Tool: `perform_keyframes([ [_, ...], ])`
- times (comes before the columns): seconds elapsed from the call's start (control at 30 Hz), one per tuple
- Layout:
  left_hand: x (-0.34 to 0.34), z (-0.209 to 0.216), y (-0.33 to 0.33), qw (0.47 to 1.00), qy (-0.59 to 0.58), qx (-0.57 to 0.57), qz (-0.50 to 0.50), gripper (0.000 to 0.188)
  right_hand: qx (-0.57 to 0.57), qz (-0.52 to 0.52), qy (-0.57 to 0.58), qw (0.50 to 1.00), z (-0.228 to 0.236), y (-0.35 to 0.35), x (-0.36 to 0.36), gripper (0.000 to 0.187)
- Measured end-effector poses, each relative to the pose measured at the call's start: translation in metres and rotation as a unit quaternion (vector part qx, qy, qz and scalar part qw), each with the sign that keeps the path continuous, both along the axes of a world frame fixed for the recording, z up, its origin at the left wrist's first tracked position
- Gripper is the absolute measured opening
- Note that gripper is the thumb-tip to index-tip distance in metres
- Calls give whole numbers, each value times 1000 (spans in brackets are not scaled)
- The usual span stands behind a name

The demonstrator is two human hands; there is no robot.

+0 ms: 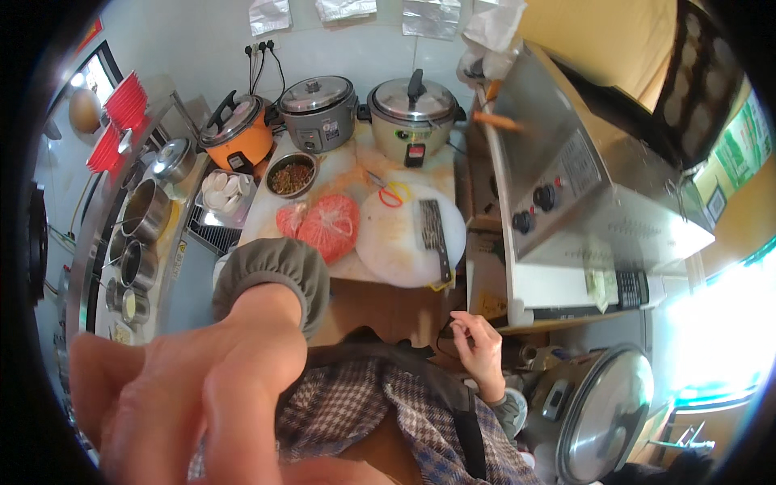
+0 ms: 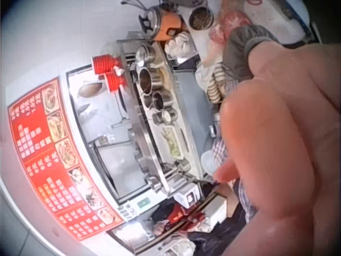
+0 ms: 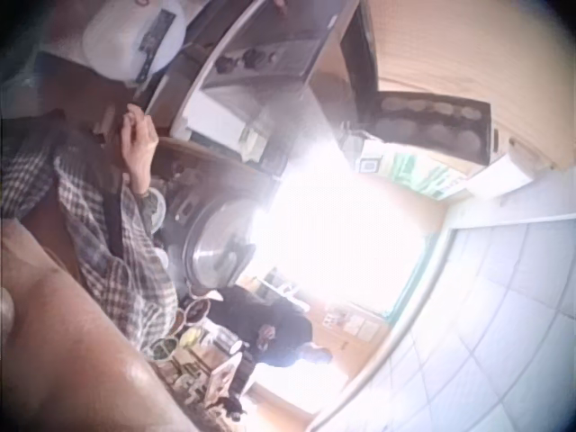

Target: The person assembles a food item by placing a flatbread into a plastic bag and adding various toppings from metal bowls using chopsticks. The person then ties the bag and hands it to a customer.

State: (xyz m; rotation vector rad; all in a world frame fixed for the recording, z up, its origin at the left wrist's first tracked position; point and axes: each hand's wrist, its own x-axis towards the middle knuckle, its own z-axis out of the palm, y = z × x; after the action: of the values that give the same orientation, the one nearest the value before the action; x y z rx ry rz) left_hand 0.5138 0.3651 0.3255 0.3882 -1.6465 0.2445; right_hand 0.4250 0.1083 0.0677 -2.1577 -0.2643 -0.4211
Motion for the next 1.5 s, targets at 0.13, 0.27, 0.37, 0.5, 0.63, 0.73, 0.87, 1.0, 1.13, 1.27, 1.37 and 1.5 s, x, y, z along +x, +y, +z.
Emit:
perform_keyframes([
  [0.13,81,-17,7,997,19,2,70,10,11,37,45,998,0,5,71,24],
  [0.27,235,-72,-16,966,107,116,207,9,-37,9,53,998,-13,-4,121,22],
  [0.37,400,-121,-40,828,118,204,509,16,-37,-37,52,997,-28,-9,143,21],
  [0.5,634,-149,-31,739,25,225,634,16,17,-117,201,972,-70,-14,162,24],
  [0.63,791,-148,-33,498,-127,351,783,23,189,-208,454,846,-156,-33,172,11],
  [0.73,842,-154,-40,445,-241,279,816,28,286,-277,623,673,-233,-52,184,42],
  [0.87,872,-150,-32,406,-332,177,833,25,153,-195,616,748,-252,-46,190,13],
  [1.0,887,-140,-16,485,-337,207,780,16,55,-150,391,906,-184,-14,203,26],
  [1.13,889,-131,-7,559,-290,196,752,9,-33,-174,302,937,-136,15,236,22],
  [1.27,876,-125,0,587,-273,171,743,12,-28,-141,321,936,-118,22,254,21],
  [1.37,863,-118,0,623,-217,203,724,14,-41,-139,312,939,-109,27,253,20],
  [1.5,842,-106,-18,687,-4,246,684,15,-37,-155,356,921,-87,40,263,20],
])
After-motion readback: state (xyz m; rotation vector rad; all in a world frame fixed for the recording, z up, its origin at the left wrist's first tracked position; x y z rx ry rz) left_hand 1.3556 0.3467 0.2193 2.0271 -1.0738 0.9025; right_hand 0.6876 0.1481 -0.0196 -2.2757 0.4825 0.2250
